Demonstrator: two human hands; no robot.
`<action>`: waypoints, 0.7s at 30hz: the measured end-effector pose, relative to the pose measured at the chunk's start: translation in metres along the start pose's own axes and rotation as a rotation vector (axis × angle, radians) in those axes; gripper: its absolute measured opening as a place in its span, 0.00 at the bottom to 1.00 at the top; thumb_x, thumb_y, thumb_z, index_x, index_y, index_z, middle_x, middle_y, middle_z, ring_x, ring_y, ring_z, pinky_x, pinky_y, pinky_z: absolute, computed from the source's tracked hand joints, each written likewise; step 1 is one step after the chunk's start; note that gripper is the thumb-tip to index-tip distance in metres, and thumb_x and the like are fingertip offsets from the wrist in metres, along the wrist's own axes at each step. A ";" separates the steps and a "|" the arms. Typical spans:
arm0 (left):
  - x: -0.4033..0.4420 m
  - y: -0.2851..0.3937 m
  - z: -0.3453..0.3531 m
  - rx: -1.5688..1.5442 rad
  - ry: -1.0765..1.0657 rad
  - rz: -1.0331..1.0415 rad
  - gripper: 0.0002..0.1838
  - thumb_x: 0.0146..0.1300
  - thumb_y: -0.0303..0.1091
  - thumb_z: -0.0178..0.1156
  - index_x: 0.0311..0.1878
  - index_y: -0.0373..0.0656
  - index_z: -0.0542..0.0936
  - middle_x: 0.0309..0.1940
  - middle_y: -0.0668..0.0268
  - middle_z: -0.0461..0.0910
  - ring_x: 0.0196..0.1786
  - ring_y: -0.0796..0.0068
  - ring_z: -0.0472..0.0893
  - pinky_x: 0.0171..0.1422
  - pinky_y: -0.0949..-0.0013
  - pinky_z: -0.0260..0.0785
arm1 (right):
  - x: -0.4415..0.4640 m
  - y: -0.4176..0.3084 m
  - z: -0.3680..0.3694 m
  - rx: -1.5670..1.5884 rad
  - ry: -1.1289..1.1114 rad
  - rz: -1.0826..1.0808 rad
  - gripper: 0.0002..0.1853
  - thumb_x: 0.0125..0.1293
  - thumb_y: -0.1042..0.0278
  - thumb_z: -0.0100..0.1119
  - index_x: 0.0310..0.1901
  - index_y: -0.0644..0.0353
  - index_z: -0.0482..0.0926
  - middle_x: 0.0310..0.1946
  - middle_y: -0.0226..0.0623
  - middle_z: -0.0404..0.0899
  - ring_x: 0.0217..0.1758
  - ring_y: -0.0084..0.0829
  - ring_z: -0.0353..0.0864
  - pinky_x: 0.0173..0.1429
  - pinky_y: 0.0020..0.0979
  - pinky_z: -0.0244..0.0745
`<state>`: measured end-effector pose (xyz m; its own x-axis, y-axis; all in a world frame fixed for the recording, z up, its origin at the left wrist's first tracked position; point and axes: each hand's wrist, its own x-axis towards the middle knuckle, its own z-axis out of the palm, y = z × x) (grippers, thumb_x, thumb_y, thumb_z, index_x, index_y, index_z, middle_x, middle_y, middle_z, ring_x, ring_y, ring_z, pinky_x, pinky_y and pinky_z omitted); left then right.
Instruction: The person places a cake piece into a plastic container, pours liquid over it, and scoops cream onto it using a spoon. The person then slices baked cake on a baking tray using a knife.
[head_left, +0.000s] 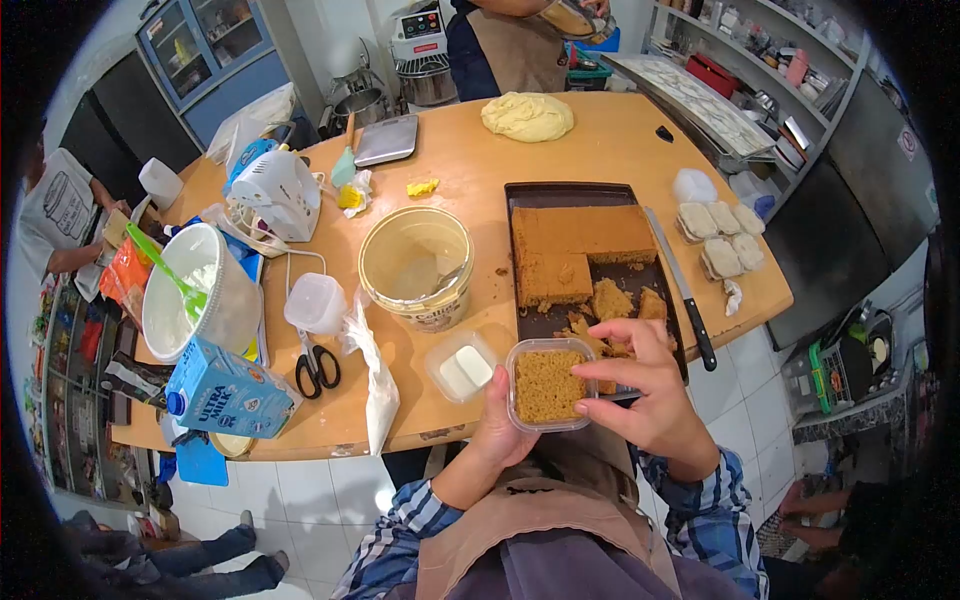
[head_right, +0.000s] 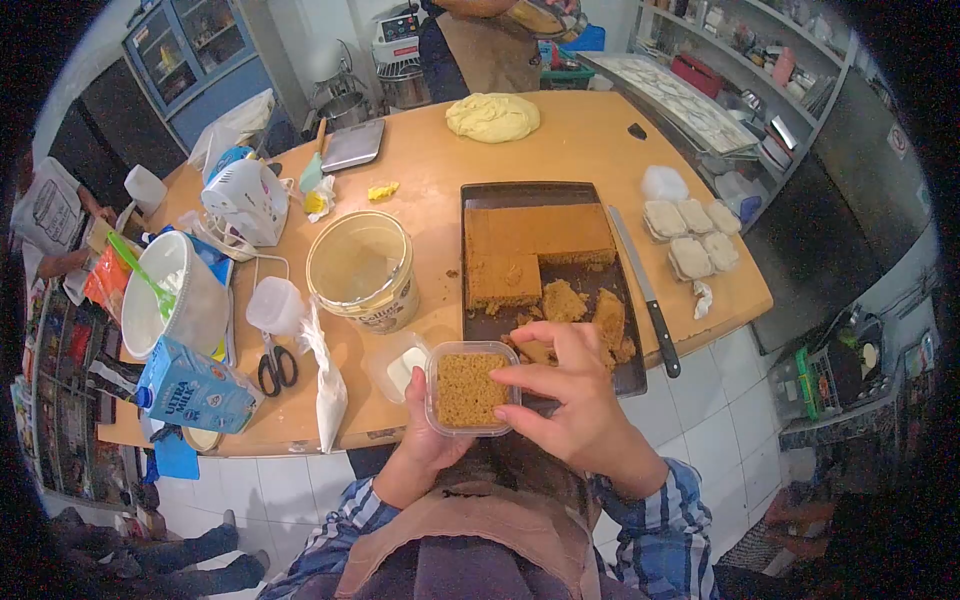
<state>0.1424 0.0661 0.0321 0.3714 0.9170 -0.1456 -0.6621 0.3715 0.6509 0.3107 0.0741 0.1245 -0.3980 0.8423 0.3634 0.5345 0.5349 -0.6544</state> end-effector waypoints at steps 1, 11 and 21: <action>0.000 -0.001 0.000 -0.001 0.002 -0.004 0.45 0.58 0.75 0.30 0.64 0.45 0.62 0.59 0.59 0.69 0.60 0.63 0.71 0.62 0.57 0.66 | 0.000 0.000 0.001 0.010 -0.010 0.008 0.18 0.42 0.69 0.71 0.40 0.55 0.83 0.50 0.41 0.70 0.53 0.41 0.65 0.57 0.38 0.61; -0.005 0.000 0.000 -0.008 -0.047 -0.077 0.44 0.59 0.74 0.30 0.64 0.44 0.63 0.59 0.58 0.69 0.60 0.62 0.71 0.62 0.57 0.66 | 0.004 -0.006 -0.004 0.015 -0.089 0.011 0.21 0.40 0.68 0.72 0.42 0.54 0.82 0.54 0.42 0.67 0.56 0.44 0.62 0.60 0.40 0.58; -0.007 0.000 0.004 -0.031 -0.037 -0.123 0.43 0.62 0.71 0.28 0.65 0.44 0.59 0.59 0.56 0.66 0.61 0.61 0.69 0.64 0.57 0.65 | 0.010 -0.009 0.018 0.011 -0.021 -0.157 0.17 0.40 0.67 0.72 0.37 0.52 0.84 0.54 0.42 0.68 0.56 0.44 0.62 0.59 0.42 0.57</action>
<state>0.1421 0.0592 0.0365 0.4744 0.8585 -0.1946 -0.6295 0.4854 0.6068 0.2888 0.0764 0.1221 -0.4917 0.7469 0.4478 0.4561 0.6589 -0.5982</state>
